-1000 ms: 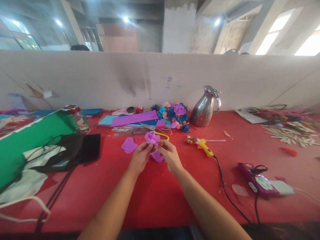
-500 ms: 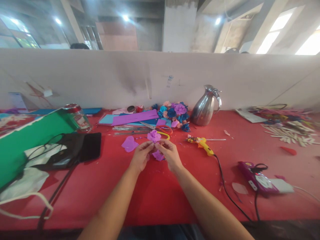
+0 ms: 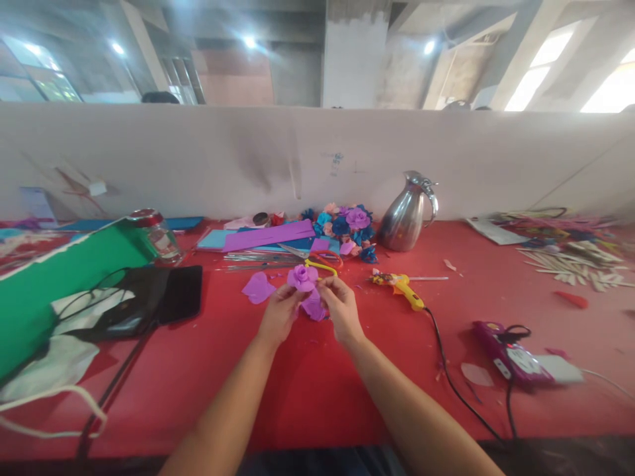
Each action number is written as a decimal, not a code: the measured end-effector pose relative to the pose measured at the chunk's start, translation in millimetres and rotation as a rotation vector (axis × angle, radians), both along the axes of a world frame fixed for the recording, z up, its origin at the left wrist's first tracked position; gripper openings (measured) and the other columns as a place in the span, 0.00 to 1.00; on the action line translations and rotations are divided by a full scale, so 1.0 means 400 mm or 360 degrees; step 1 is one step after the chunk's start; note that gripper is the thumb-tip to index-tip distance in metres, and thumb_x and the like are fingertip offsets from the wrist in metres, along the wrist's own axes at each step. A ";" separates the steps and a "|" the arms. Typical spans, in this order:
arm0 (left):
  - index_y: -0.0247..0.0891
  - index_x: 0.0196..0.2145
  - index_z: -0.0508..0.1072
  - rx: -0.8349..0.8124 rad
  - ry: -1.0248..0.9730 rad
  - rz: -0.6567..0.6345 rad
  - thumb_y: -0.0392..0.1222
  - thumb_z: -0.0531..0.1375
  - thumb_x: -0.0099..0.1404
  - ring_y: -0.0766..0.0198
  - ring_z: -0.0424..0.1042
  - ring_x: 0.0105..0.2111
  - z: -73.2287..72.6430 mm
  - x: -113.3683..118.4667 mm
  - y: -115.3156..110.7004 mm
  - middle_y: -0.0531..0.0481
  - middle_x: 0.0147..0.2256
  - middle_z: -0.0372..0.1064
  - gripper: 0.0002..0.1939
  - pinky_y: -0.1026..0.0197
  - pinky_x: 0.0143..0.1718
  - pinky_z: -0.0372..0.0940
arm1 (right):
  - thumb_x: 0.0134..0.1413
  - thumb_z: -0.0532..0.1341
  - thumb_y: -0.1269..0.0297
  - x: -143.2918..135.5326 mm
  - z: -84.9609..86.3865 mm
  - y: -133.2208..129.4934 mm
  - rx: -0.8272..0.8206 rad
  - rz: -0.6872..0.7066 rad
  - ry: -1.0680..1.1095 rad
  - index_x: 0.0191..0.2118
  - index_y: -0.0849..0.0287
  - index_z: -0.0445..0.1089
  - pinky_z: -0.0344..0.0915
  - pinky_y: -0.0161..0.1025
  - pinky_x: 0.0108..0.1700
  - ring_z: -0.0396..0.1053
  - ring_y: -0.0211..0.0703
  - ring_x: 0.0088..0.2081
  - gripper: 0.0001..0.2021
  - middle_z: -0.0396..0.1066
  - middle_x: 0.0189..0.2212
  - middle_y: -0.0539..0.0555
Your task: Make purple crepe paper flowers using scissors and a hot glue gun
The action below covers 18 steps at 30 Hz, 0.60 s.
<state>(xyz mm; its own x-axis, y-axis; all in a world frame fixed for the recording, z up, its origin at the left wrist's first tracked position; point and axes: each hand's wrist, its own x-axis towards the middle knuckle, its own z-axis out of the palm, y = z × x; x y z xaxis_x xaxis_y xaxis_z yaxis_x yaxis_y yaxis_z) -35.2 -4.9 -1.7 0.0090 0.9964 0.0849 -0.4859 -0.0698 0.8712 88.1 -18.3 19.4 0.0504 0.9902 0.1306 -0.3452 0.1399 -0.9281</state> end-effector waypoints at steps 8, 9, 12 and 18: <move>0.36 0.22 0.73 0.0083 0.0289 0.0133 0.43 0.66 0.50 0.67 0.65 0.18 0.005 -0.003 -0.008 0.55 0.17 0.68 0.08 0.64 0.24 0.61 | 0.46 0.62 0.51 -0.018 0.026 -0.035 -0.0187 0.0394 0.0182 0.17 0.60 0.63 0.44 0.33 0.22 0.52 0.31 0.17 0.19 0.58 0.13 0.46; 0.36 0.21 0.72 0.0095 0.0301 0.0118 0.43 0.66 0.50 0.67 0.64 0.17 0.006 -0.002 -0.010 0.55 0.16 0.67 0.09 0.64 0.22 0.61 | 0.45 0.63 0.51 -0.021 0.027 -0.037 -0.0198 0.0386 0.0205 0.16 0.60 0.63 0.44 0.33 0.22 0.52 0.30 0.16 0.19 0.58 0.13 0.46; 0.37 0.21 0.70 0.0094 0.0310 0.0094 0.43 0.66 0.51 0.68 0.63 0.15 0.012 0.003 -0.014 0.56 0.15 0.66 0.10 0.65 0.20 0.59 | 0.42 0.65 0.55 -0.028 0.032 -0.040 -0.0224 0.0378 0.0275 0.16 0.60 0.62 0.44 0.33 0.22 0.51 0.29 0.16 0.17 0.57 0.12 0.44; 0.39 0.16 0.68 0.0054 0.0274 -0.0001 0.44 0.64 0.52 0.69 0.58 0.11 0.040 0.009 -0.027 0.56 0.10 0.60 0.13 0.65 0.16 0.55 | 0.43 0.64 0.55 -0.034 0.032 -0.048 -0.0267 0.0462 0.0239 0.15 0.60 0.62 0.47 0.33 0.22 0.52 0.30 0.17 0.17 0.57 0.13 0.45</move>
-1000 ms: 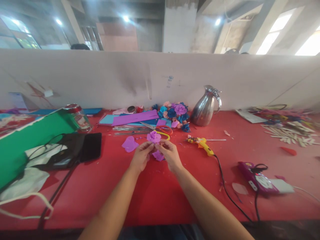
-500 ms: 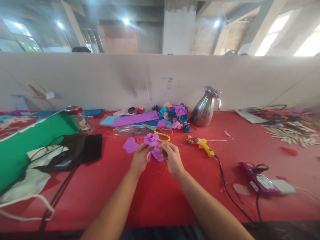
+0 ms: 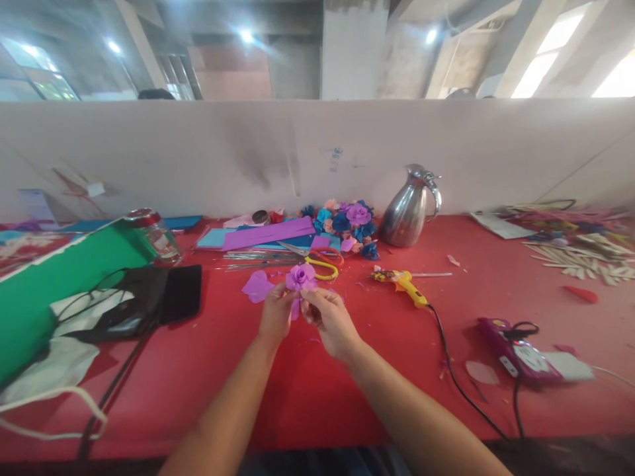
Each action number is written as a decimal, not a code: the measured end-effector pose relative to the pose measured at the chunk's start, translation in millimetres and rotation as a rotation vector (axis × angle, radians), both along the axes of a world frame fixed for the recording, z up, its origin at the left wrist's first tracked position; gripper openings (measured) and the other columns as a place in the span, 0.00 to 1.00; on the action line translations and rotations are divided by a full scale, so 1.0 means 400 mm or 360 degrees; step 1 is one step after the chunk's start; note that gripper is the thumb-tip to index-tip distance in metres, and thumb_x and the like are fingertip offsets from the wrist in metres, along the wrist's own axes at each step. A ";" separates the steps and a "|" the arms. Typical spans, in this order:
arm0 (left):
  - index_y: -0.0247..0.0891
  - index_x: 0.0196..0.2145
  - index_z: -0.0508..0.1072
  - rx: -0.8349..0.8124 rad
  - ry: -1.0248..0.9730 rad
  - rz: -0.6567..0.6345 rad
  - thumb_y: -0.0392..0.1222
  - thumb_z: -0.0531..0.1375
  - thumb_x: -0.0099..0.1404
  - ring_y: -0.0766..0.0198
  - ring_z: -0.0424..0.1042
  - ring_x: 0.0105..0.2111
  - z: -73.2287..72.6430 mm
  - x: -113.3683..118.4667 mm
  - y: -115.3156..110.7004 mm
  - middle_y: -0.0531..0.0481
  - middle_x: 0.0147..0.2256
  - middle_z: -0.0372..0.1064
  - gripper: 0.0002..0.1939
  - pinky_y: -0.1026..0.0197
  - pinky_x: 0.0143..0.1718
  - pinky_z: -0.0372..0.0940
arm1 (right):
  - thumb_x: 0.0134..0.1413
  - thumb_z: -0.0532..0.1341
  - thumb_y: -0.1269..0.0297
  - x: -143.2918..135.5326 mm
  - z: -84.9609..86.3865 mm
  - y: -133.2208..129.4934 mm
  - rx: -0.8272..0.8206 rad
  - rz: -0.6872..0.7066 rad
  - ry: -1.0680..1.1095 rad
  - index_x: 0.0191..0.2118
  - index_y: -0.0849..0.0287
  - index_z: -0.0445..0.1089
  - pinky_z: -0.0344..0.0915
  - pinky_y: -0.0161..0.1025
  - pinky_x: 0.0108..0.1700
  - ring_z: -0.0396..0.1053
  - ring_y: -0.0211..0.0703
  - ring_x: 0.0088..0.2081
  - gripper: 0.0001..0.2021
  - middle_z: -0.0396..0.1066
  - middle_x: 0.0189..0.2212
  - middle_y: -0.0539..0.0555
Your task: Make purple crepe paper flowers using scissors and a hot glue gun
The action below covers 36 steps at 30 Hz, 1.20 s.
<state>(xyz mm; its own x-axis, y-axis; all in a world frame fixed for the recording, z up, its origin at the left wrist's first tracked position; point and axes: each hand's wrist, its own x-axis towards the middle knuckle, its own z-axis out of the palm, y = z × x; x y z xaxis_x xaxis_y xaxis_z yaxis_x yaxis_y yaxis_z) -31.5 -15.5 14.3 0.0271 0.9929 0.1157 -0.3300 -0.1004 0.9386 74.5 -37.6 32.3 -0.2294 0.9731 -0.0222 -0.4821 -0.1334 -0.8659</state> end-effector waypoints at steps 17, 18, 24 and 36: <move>0.35 0.28 0.74 -0.0359 -0.0426 0.0134 0.41 0.70 0.47 0.71 0.68 0.23 -0.030 -0.028 0.030 0.53 0.23 0.70 0.12 0.68 0.27 0.62 | 0.44 0.60 0.60 -0.016 -0.028 -0.001 0.0134 0.0173 -0.0520 0.20 0.60 0.73 0.50 0.31 0.24 0.54 0.30 0.19 0.11 0.61 0.15 0.45; 0.35 0.28 0.74 -0.0331 -0.0469 0.0164 0.40 0.70 0.48 0.71 0.68 0.24 -0.029 -0.034 0.034 0.54 0.23 0.70 0.11 0.68 0.28 0.62 | 0.44 0.60 0.60 -0.008 -0.031 0.008 0.0174 0.0145 -0.0568 0.20 0.60 0.73 0.50 0.31 0.24 0.55 0.31 0.19 0.11 0.62 0.15 0.46; 0.37 0.25 0.72 -0.0140 -0.0720 0.0424 0.35 0.70 0.48 0.74 0.68 0.25 -0.023 -0.091 0.063 0.57 0.24 0.69 0.09 0.68 0.32 0.63 | 0.45 0.59 0.59 0.096 -0.039 0.094 0.0230 -0.0569 -0.0825 0.26 0.61 0.75 0.52 0.32 0.24 0.58 0.34 0.21 0.12 0.65 0.17 0.47; 0.33 0.27 0.74 -0.0376 -0.0808 0.0376 0.29 0.64 0.56 0.67 0.75 0.30 -0.024 -0.090 0.066 0.49 0.28 0.76 0.03 0.64 0.37 0.69 | 0.47 0.63 0.64 0.021 -0.098 0.049 0.1172 -0.0142 -0.1963 0.36 0.53 0.77 0.60 0.40 0.43 0.68 0.46 0.39 0.08 0.75 0.34 0.54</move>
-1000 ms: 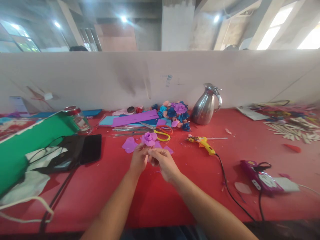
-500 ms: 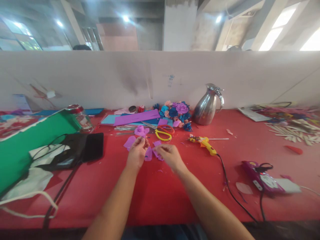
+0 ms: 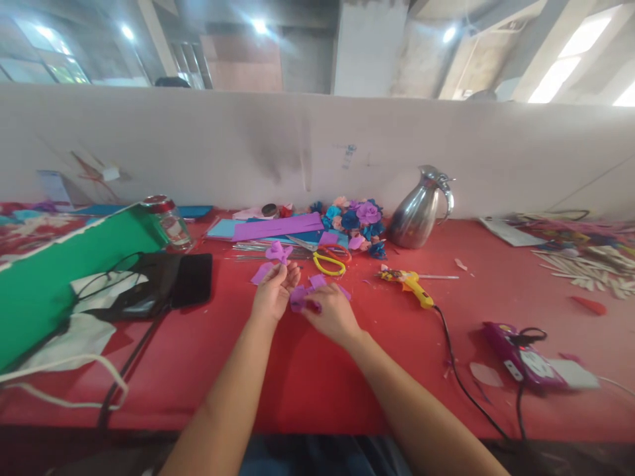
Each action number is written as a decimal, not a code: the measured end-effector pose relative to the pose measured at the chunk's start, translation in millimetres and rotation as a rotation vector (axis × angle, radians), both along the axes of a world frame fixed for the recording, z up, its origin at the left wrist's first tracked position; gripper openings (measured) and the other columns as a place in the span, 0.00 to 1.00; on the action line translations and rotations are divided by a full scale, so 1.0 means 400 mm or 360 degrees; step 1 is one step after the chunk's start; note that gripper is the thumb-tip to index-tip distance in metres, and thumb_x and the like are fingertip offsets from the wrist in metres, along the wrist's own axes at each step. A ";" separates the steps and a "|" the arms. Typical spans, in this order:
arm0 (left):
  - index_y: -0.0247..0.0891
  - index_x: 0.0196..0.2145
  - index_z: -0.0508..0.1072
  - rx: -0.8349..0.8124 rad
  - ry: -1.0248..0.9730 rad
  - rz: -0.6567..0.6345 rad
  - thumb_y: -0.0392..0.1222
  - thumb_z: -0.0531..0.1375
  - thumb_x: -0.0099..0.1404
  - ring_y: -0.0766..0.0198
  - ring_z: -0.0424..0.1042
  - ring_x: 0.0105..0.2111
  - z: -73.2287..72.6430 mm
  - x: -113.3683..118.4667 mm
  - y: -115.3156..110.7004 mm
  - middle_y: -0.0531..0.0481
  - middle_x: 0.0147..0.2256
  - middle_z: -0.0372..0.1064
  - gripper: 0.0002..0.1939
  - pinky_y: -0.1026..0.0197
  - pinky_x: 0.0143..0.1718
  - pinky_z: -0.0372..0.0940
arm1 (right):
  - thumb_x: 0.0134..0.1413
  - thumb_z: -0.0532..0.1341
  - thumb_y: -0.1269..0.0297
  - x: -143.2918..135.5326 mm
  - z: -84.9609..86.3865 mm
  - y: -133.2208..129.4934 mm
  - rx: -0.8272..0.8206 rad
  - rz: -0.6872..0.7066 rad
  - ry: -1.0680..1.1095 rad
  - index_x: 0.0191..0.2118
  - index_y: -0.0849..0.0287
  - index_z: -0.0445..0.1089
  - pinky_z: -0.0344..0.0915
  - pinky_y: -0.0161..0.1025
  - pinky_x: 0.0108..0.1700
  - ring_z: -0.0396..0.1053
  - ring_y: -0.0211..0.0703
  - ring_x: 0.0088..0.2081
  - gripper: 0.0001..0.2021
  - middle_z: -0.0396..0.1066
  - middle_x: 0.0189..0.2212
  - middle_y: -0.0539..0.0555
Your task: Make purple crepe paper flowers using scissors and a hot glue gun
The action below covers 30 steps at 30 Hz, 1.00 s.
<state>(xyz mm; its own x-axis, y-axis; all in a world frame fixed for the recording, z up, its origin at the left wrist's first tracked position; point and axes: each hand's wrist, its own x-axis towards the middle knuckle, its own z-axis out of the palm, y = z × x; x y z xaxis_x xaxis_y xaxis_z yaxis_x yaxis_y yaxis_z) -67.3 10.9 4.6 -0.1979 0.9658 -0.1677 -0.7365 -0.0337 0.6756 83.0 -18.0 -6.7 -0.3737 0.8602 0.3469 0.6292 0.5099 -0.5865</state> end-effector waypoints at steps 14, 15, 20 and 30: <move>0.35 0.26 0.73 0.0050 0.0103 0.0014 0.32 0.67 0.52 0.71 0.73 0.27 -0.008 -0.003 0.002 0.53 0.26 0.74 0.06 0.67 0.34 0.67 | 0.55 0.56 0.70 -0.015 -0.005 -0.011 0.0033 -0.0104 -0.0040 0.36 0.55 0.75 0.61 0.38 0.42 0.68 0.45 0.39 0.10 0.75 0.36 0.55; 0.36 0.26 0.73 0.0081 0.0135 0.0019 0.33 0.68 0.51 0.71 0.72 0.27 -0.009 -0.002 0.002 0.53 0.26 0.74 0.07 0.67 0.34 0.67 | 0.56 0.56 0.70 -0.013 -0.007 -0.008 -0.0016 -0.0142 0.0086 0.36 0.56 0.75 0.62 0.38 0.41 0.69 0.45 0.38 0.10 0.74 0.36 0.56; 0.36 0.27 0.75 0.0186 0.0294 -0.0002 0.37 0.71 0.45 0.71 0.71 0.27 -0.007 0.005 -0.005 0.53 0.26 0.73 0.11 0.67 0.33 0.65 | 0.52 0.55 0.66 -0.015 -0.020 0.012 -0.0461 -0.0204 0.0899 0.32 0.57 0.70 0.63 0.37 0.31 0.68 0.41 0.26 0.07 0.71 0.23 0.50; 0.38 0.29 0.78 0.0415 0.0756 -0.0094 0.37 0.69 0.47 0.65 0.71 0.30 -0.039 0.012 -0.005 0.53 0.28 0.75 0.08 0.64 0.36 0.63 | 0.40 0.64 0.61 0.015 -0.001 0.042 -0.0669 -0.0236 0.1662 0.31 0.60 0.68 0.64 0.37 0.34 0.68 0.38 0.27 0.11 0.71 0.24 0.49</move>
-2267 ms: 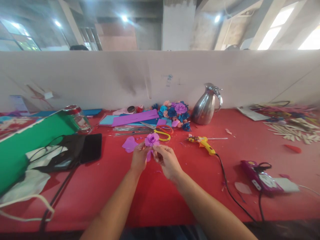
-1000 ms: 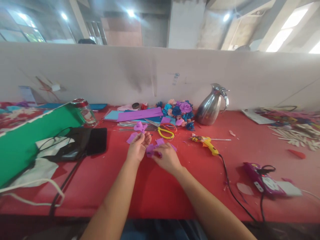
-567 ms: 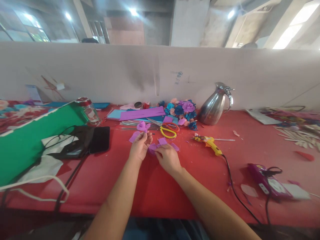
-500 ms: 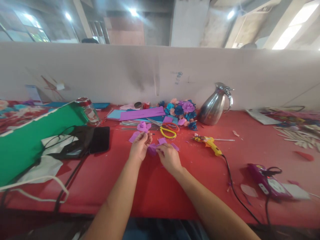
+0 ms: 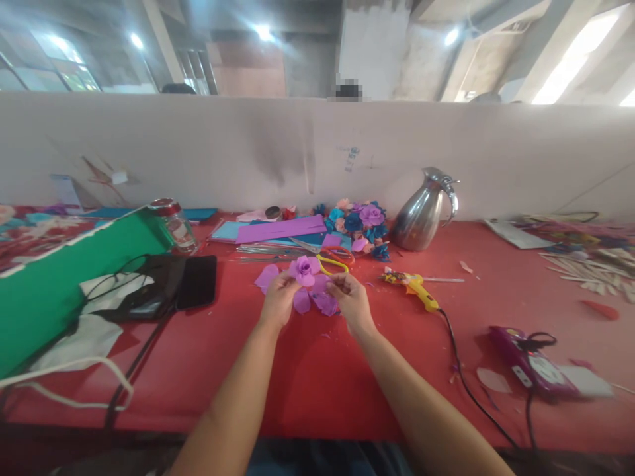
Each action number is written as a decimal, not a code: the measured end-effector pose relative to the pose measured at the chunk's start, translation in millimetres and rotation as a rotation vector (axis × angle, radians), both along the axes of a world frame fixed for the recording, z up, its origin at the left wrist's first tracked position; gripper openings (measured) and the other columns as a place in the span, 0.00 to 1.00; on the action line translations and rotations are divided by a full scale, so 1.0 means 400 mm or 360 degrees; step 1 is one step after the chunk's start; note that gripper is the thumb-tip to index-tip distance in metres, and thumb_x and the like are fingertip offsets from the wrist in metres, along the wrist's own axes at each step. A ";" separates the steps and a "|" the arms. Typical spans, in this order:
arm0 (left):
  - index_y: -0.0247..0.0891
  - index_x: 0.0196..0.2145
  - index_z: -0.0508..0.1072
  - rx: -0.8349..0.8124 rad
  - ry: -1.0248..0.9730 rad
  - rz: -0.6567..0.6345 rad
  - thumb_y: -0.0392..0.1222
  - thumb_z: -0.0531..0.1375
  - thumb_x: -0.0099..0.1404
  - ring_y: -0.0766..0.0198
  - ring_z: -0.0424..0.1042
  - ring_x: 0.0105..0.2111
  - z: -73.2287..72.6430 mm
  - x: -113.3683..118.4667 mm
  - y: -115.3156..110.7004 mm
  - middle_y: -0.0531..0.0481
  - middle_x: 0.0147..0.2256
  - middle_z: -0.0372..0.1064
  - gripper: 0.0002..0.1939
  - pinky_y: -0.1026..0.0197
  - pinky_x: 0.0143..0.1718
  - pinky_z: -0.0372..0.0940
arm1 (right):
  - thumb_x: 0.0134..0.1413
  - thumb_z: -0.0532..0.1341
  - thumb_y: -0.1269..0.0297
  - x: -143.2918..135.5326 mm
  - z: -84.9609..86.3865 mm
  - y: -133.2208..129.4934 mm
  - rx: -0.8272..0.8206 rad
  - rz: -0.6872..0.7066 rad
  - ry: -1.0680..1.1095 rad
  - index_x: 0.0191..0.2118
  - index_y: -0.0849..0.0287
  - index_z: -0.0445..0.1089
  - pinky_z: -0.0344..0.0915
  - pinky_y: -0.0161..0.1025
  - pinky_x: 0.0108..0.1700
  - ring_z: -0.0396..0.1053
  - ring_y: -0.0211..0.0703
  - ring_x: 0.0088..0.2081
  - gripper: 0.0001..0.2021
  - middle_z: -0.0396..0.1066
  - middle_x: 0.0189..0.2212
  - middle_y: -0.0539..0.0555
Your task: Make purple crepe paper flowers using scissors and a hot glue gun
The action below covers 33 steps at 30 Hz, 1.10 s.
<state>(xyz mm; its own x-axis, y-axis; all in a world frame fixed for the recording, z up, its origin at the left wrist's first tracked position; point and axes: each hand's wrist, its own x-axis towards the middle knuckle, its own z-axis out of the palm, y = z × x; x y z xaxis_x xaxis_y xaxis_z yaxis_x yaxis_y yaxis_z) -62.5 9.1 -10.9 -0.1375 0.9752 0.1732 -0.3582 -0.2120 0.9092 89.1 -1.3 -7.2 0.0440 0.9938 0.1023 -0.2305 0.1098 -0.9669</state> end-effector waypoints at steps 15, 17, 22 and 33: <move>0.38 0.23 0.77 0.0196 0.0399 -0.0109 0.40 0.66 0.51 0.65 0.67 0.27 0.018 0.005 -0.025 0.53 0.24 0.71 0.04 0.63 0.32 0.60 | 0.44 0.63 0.60 -0.003 0.014 -0.018 0.0042 0.0014 0.0015 0.30 0.58 0.65 0.62 0.34 0.27 0.67 0.36 0.23 0.09 0.68 0.21 0.47; 0.38 0.23 0.77 0.0196 0.0421 -0.0136 0.41 0.65 0.52 0.64 0.67 0.28 0.020 0.006 -0.027 0.52 0.25 0.71 0.05 0.63 0.33 0.61 | 0.44 0.63 0.61 -0.001 0.014 -0.016 0.0041 0.0011 0.0028 0.31 0.58 0.66 0.62 0.34 0.28 0.67 0.36 0.23 0.09 0.68 0.22 0.47; 0.38 0.24 0.78 0.0190 0.0422 -0.0075 0.41 0.65 0.52 0.64 0.67 0.29 0.014 0.003 -0.025 0.53 0.27 0.72 0.04 0.63 0.33 0.61 | 0.40 0.64 0.61 0.004 0.016 -0.012 0.0030 -0.0019 0.0024 0.31 0.59 0.67 0.62 0.35 0.31 0.65 0.37 0.26 0.10 0.68 0.23 0.48; 0.37 0.33 0.73 0.0010 0.0173 -0.0056 0.46 0.65 0.54 0.66 0.66 0.27 0.030 0.025 -0.020 0.52 0.27 0.69 0.11 0.63 0.35 0.62 | 0.39 0.66 0.50 0.009 0.024 -0.007 -0.0146 0.0065 0.0178 0.26 0.60 0.69 0.49 0.33 0.24 0.52 0.32 0.20 0.17 0.60 0.18 0.45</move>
